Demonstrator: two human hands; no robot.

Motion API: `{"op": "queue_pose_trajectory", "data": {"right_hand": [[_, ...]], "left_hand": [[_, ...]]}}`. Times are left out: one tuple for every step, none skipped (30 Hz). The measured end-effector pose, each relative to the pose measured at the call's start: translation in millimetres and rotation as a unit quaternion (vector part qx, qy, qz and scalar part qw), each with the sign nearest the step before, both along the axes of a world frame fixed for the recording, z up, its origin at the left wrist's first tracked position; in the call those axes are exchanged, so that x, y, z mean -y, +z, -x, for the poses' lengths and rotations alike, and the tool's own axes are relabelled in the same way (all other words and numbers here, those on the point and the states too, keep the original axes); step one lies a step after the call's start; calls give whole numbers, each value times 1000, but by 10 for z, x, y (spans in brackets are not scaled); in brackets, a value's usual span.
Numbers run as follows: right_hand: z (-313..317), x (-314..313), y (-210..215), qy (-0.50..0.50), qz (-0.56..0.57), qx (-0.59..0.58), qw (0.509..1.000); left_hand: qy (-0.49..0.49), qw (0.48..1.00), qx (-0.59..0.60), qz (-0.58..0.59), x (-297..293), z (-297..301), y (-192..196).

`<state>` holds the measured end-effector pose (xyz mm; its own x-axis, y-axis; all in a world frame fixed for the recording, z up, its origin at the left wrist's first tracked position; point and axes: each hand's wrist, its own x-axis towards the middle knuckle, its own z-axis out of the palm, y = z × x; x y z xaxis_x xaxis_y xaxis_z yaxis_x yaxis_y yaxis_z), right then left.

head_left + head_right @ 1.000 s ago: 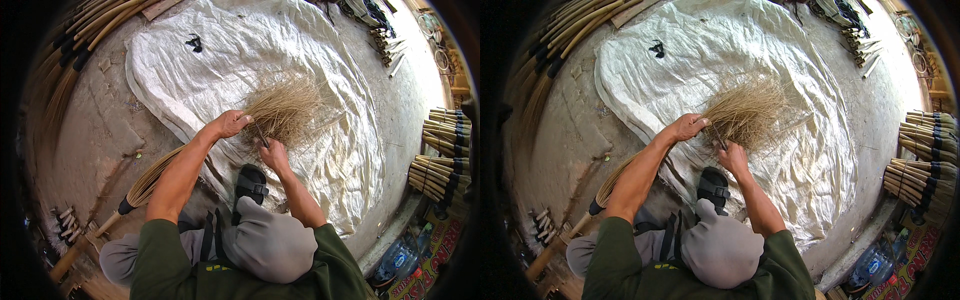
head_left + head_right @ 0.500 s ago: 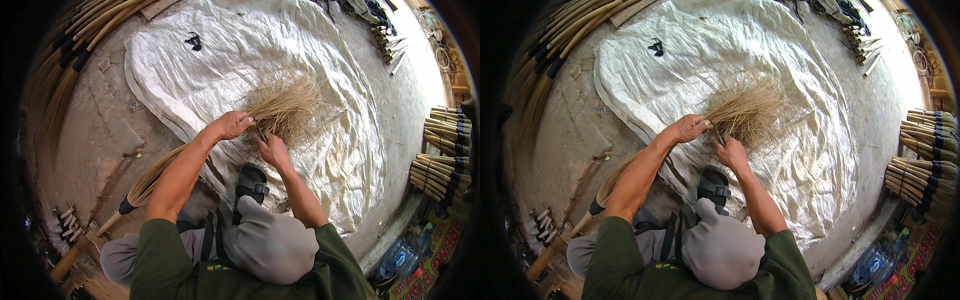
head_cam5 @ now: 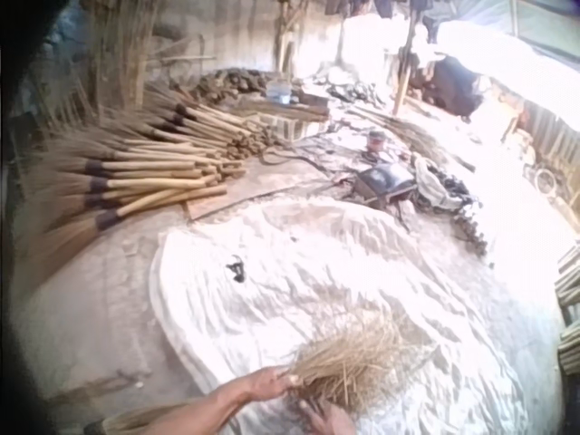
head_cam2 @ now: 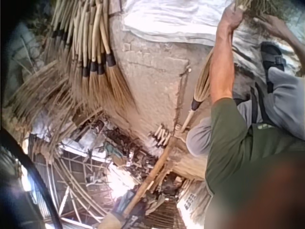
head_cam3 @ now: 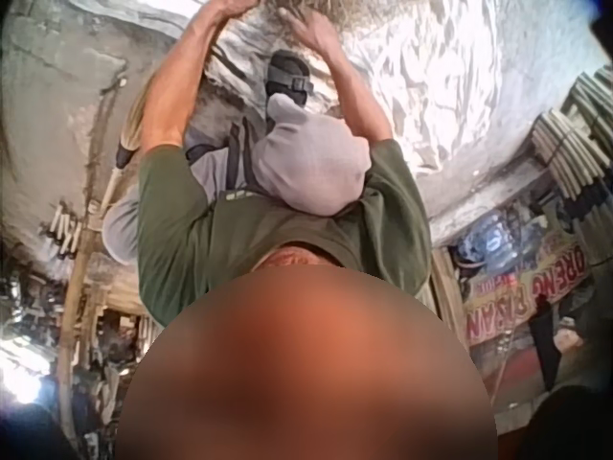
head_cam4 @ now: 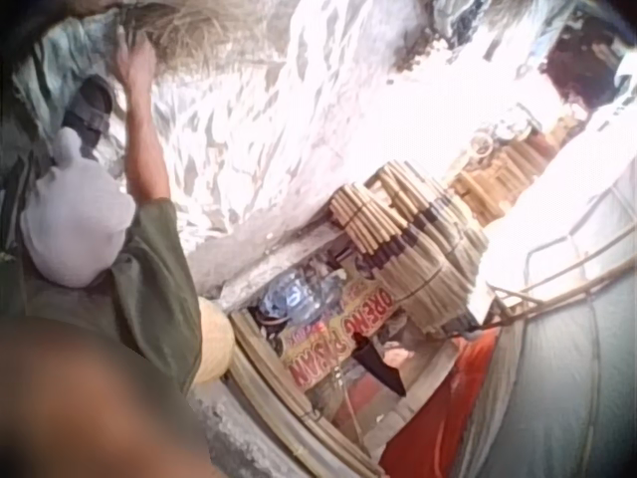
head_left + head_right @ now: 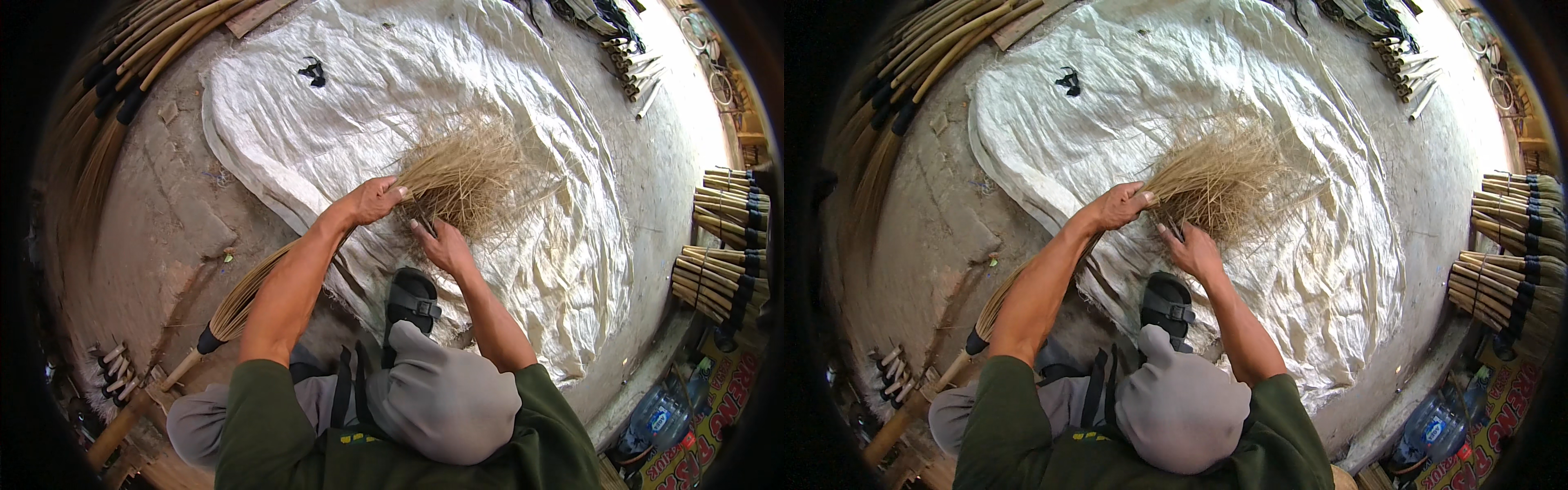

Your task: The person sits on the floor and repeatedly trims the bristles of a straw broom using shears. After each trim, the person places the broom on the floor and picks up another one to continue the process.

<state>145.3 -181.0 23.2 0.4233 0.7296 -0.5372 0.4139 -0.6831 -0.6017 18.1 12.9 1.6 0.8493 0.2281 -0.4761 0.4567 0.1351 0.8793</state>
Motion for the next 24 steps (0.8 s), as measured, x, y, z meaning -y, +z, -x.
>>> {"op": "queue_pose_trajectory", "data": {"right_hand": [[-12,-18,16,-4,12,-10,1000],[-25,-24,40,-5,25,-19,999],[-39,-26,67,-8,38,-22,999],[-42,-26,96,-9,31,-34,999],[-46,-15,123,-13,23,-39,999],[-52,-8,143,-11,36,-47,998],[-52,-5,156,-11,20,-41,999],[-50,-6,162,-8,23,-38,999],[-49,-13,162,-7,25,-33,999],[-39,-22,157,-7,33,-22,999],[-29,-37,146,-8,36,-5,999],[-29,-59,133,-7,35,14,999],[-28,-77,120,-7,41,18,999],[-19,-85,113,-6,46,21,999],[-22,-99,105,-9,50,29,998],[-24,-103,101,-3,55,29,998],[-28,-100,98,1,67,32,997],[-33,-93,96,4,85,36,996],[-35,-76,96,-3,84,29,996],[-38,-55,98,-12,90,21,996],[-36,-33,99,-22,96,14,995],[-36,-11,96,-25,87,-2,996],[-34,8,92,-23,78,-18,996],[-22,28,90,-22,70,-37,997]], "left_hand": [[-8,1000,18,-3,1,-4,13],[-15,999,37,-6,6,2,23],[-5,999,33,2,13,2,29],[2,1000,29,9,15,4,33],[7,999,29,24,23,5,30],[8,1000,13,16,29,5,23],[5,1000,2,13,38,8,15],[7,1000,-2,16,45,4,5],[0,1000,5,-9,52,4,-2],[-3,999,18,-29,62,0,-7],[0,998,23,-56,68,-4,-9],[-8,998,44,-48,79,-9,-6],[-9,998,53,-44,89,-18,-1],[-27,998,56,-23,100,-12,14],[-15,998,43,-39,94,-14,29],[-21,999,26,-35,90,-14,47],[-26,999,8,-28,85,-5,65],[-16,999,32,-35,81,-18,79],[-14,999,16,-27,71,-14,94],[-12,1000,-1,-19,55,-13,108],[-10,1000,-13,-10,36,-13,118],[-14,1000,-15,-12,25,-16,120],[-13,1000,-12,-12,14,-15,121],[-12,1000,-13,-12,10,-7,118]]}}
